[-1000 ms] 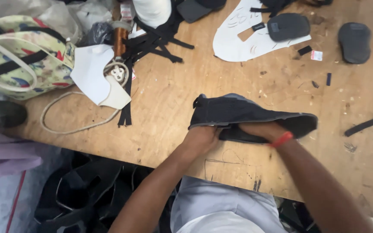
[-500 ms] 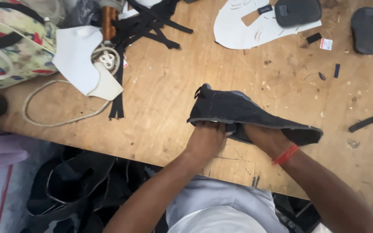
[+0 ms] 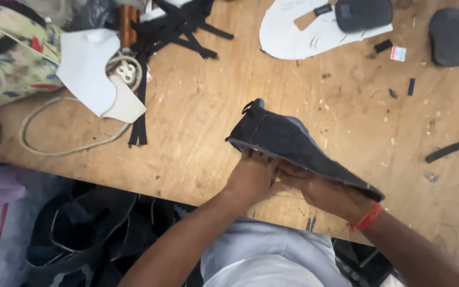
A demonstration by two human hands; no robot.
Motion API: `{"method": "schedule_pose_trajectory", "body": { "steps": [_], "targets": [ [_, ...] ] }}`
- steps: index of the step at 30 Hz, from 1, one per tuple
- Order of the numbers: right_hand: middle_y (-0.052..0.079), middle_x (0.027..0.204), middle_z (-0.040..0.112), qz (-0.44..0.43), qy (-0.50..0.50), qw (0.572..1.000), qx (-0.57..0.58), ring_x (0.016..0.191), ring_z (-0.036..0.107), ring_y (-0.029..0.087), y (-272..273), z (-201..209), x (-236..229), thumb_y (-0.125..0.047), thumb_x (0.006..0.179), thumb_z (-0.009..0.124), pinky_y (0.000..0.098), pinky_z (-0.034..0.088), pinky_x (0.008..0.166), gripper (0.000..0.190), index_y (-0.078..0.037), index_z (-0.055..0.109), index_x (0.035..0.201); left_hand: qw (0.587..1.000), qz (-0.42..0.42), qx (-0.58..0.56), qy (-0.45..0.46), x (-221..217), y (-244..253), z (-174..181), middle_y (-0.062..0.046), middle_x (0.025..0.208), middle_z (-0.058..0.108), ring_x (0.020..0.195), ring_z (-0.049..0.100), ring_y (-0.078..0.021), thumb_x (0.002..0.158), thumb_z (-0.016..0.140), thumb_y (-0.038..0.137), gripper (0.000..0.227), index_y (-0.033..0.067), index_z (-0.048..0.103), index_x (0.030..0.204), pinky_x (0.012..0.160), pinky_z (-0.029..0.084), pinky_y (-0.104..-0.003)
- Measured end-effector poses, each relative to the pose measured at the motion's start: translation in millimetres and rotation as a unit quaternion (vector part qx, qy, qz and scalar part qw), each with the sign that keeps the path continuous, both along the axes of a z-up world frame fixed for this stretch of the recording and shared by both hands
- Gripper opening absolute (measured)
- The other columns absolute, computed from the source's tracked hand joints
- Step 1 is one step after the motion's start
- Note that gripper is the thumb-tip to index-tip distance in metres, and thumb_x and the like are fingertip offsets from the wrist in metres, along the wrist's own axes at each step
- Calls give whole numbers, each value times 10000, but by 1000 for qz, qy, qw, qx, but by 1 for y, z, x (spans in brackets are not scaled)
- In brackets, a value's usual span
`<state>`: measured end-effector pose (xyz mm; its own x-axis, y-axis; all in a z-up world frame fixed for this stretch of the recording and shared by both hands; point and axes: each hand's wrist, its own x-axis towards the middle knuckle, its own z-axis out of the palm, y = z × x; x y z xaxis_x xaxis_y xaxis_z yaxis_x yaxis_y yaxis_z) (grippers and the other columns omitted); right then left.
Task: The person assembles a black shoe by hand on a wooden workbench. They insert a white insole into the shoe, press it down, and repeatedly adjust the shoe's upper and edges to ensure a proper fit. The person handles the shoe multiple times, turning it over and manipulating the fabric.
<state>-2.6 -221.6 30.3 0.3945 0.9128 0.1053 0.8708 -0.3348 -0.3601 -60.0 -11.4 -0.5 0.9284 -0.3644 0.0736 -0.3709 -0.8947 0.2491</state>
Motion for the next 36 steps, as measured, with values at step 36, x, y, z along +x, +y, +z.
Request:
{"method": "schedule_pose_trajectory", "body": {
  "steps": [36],
  "targets": [
    [133,1390,683,51,221,970,87,1307,648,288,22,-26,-64,-109,967,605,397,507,1104,410,-104,689,1368,954,-98,74,273,-13,45,194,-221,1022,722,958,693,-417,987,470,171,413,121,573,1384,831,540,-535]
  ]
}}
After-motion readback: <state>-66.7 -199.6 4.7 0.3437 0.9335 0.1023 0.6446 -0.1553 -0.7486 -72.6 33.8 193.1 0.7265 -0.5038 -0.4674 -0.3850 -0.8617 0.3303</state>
